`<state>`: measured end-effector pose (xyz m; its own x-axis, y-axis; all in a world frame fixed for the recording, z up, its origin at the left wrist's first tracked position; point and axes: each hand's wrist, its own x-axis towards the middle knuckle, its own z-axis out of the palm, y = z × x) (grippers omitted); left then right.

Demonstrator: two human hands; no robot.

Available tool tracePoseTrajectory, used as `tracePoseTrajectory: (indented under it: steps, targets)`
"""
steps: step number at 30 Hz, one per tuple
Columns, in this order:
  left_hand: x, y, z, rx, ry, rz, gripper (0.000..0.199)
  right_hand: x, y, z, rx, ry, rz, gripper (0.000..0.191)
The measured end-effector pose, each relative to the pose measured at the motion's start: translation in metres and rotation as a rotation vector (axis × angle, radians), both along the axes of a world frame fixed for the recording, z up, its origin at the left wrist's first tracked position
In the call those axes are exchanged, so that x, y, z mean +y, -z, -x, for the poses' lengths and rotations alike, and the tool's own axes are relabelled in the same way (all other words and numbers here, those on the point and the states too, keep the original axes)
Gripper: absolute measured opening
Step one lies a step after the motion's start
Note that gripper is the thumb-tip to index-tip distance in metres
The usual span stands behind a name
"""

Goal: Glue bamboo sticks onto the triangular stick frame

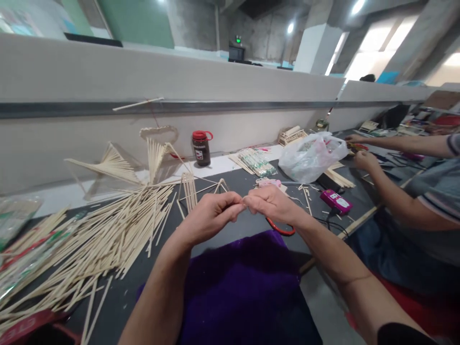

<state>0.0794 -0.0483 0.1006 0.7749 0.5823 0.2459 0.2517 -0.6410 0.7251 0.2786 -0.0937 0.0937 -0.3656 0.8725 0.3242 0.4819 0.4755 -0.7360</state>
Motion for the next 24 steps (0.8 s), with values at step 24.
tracePoseTrajectory:
  steps: [24]
  targets:
    - [-0.006, 0.0, -0.015, 0.166, 0.149, -0.034, 0.025, -0.015, 0.022, -0.013, -0.077, -0.043, -0.198, 0.041]
